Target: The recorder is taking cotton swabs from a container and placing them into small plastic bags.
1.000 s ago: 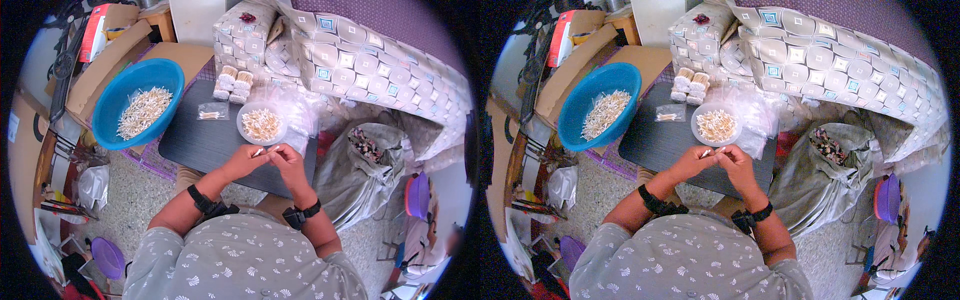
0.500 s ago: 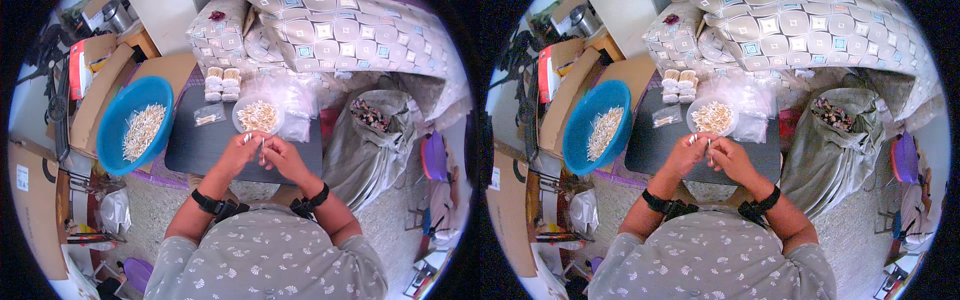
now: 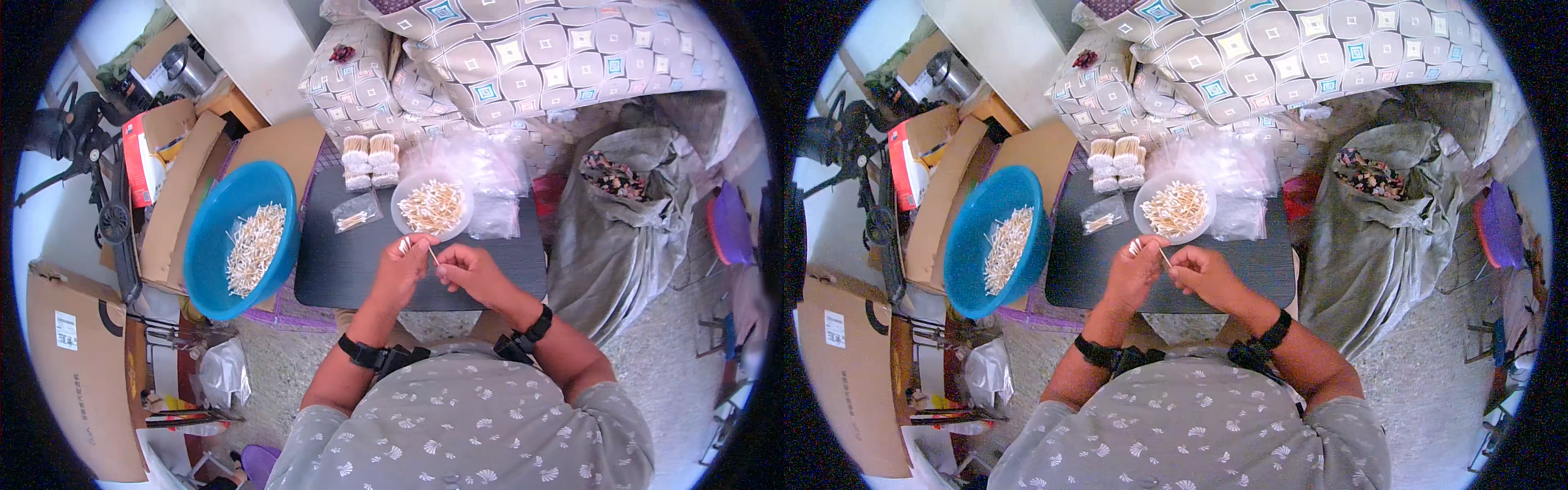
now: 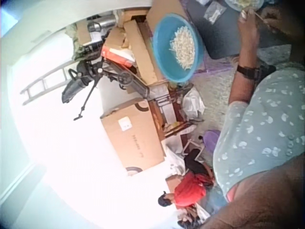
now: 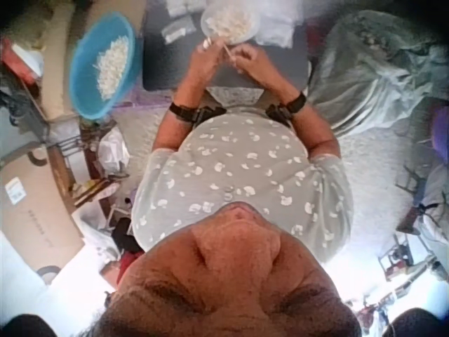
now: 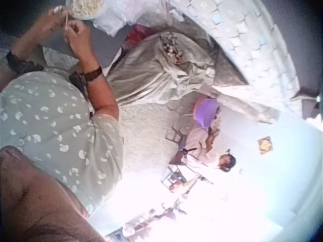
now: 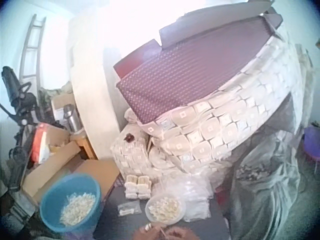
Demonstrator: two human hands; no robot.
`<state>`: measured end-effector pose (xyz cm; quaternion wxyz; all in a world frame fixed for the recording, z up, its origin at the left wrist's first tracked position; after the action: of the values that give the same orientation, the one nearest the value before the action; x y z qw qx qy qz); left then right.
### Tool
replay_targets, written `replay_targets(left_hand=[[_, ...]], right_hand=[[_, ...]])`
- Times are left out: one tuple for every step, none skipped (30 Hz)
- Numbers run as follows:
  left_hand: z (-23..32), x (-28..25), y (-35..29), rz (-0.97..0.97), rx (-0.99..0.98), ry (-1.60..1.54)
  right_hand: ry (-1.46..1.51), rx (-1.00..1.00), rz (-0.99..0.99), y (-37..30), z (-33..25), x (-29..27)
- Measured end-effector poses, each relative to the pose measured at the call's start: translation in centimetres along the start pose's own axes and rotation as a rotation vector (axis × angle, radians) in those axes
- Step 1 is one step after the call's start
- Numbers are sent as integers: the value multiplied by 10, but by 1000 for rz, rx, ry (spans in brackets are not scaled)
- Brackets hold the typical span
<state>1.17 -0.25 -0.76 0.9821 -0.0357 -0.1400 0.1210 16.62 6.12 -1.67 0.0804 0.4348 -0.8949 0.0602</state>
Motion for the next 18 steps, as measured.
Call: replay_targets(left_hand=[[-1, -2, 0, -11, 17, -22], [-1, -3, 0, -23, 34, -45], [-1, -1, 0, -25, 33, -37], [0, 1, 0, -25, 16, -19], [0, 3, -1, -24, 0, -1], [0, 2, -1, -27, -1, 3], [-1, 2, -1, -65, 7, -2], [-1, 3, -1, -104, 15, -9], [-1, 3, -1, -106, 14, -7], [-2, 5, -1, -105, -3, 13], [-2, 5, -2, -104, -20, 33], [-3, 4, -2, -105, -20, 34], [-5, 3, -2, -121, -9, 51], [-6, 2, -2, -138, 2, 67], [-6, 4, -2, -141, -1, 67], [-5, 5, -2, -140, -11, 82], [-5, 5, -3, -139, -22, 97], [-6, 5, -3, -139, -23, 95]], right_hand=[[18, 20, 4, 0, 0, 1], [35, 40, 9, 0, 0, 3], [41, 35, 11, 0, 1, 3], [33, 24, 20, 0, 1, 3], [24, 13, 28, 0, 1, 2], [27, 10, 30, 1, 2, 2], [24, 0, 37, 2, 4, 1], [20, -9, 44, 3, 6, 0], [22, -10, 46, 4, 7, 0], [9, -20, 51, 5, 8, 0], [-3, -28, 57, 5, 9, 0], [-2, -29, 58, 5, 9, 1], [-11, -37, 67, 6, 9, 2], [-20, -45, 76, 6, 9, 2], [-19, -44, 80, 6, 10, 1], [11, -49, 80, 6, 13, 0], [43, -52, 80, 6, 15, -1], [42, -51, 80, 6, 15, -1]])
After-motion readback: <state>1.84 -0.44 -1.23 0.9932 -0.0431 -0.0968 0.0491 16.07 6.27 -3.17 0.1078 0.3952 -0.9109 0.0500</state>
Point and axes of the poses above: each hand's wrist, its own y-axis towards the middle knuckle, its own x-axis out of the palm, z = x × y, the point moved 1 cm from there along y, towards the middle knuckle, and after that the axes turned 2 degrees about y, right-handed, at the moved point
